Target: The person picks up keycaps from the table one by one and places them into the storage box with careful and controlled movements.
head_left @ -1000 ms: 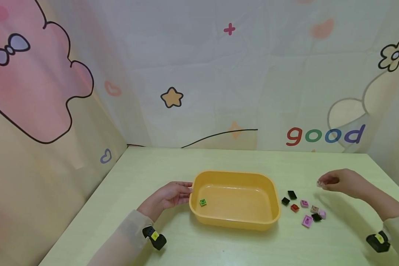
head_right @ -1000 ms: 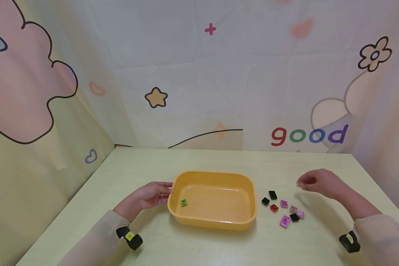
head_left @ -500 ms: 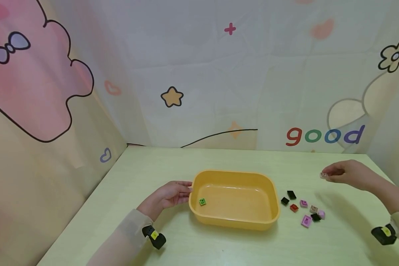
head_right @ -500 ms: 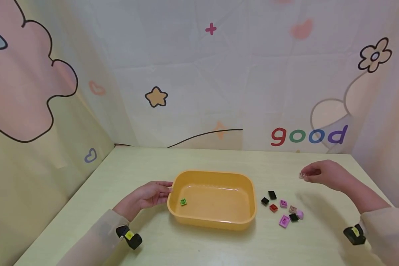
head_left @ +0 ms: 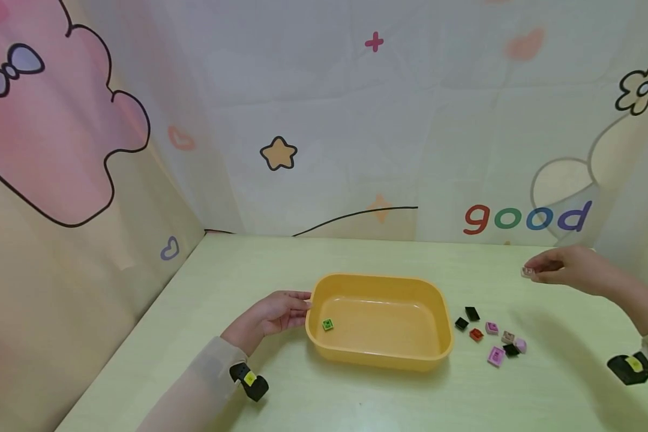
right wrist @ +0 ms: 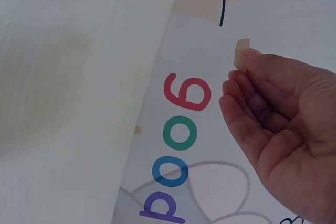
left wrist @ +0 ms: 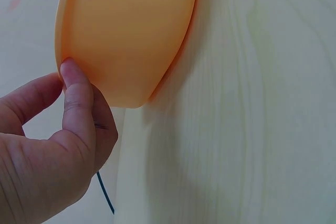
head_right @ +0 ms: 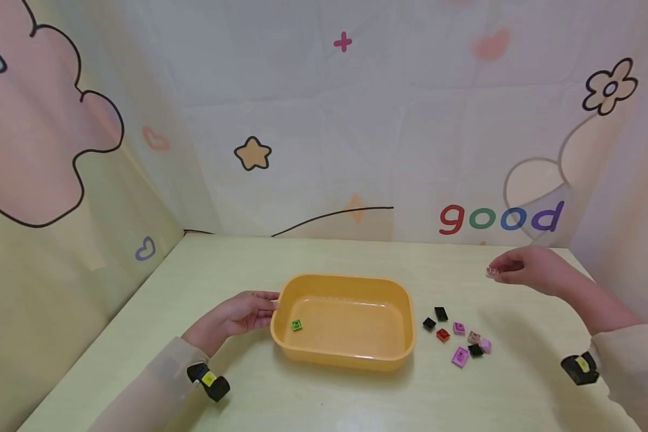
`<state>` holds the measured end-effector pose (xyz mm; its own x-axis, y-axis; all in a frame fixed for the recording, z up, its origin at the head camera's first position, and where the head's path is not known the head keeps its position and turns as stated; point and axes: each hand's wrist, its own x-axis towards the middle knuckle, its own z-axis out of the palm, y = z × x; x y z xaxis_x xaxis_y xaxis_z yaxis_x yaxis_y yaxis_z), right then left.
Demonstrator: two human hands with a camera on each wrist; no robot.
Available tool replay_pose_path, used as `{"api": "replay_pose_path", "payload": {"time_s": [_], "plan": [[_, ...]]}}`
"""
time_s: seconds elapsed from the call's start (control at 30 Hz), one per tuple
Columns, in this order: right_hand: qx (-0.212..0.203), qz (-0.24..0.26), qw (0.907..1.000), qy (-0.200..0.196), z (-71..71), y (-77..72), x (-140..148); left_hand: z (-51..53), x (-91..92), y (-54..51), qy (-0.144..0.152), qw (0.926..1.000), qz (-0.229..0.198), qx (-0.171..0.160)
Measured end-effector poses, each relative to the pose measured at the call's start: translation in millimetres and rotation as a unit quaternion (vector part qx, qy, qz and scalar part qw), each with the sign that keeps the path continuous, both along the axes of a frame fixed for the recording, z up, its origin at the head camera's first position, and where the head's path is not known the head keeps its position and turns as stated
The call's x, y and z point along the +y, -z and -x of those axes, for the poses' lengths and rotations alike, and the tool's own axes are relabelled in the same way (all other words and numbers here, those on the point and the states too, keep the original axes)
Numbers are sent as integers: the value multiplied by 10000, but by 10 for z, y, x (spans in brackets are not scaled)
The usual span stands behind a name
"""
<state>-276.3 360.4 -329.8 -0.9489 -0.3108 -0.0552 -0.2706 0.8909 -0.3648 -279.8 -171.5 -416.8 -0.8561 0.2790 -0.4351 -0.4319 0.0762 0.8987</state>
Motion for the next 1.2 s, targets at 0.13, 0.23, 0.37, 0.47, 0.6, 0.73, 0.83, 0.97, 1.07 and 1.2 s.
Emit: {"api": "replay_pose_path", "payload": {"time_s": [0.13,0.23,0.37,0.47,0.6,0.73,0.83,0.97,1.07,1.2], "plan": [[21,47,10000,-23,-3,-46,-43,4,-2,-5,13,10000,-1,3],[12,49,10000,-10,-1,-84,-93,2,-3,-5,23,10000,-11,11],[5,25,10000,-37,7,-134,-185,-3,-5,-6,24,10000,-20,6],[27,44,10000,-75,17,-168,-259,-5,-6,-5,26,10000,-29,10],[46,85,9998,-160,43,-206,-356,-4,-7,-5,3,10000,-13,-3],[45,140,9996,-256,65,-249,-457,0,-6,3,45,10000,-44,9],[85,166,9993,-327,74,-282,-538,-2,-4,12,86,9999,-78,42],[130,164,9988,-444,90,-340,-643,-4,-1,8,65,9999,-58,56],[172,140,9985,-498,105,-393,-722,0,-1,2,40,10000,-41,53],[330,177,9974,-618,137,-472,-842,5,-1,-1,28,10000,-32,60]]}}
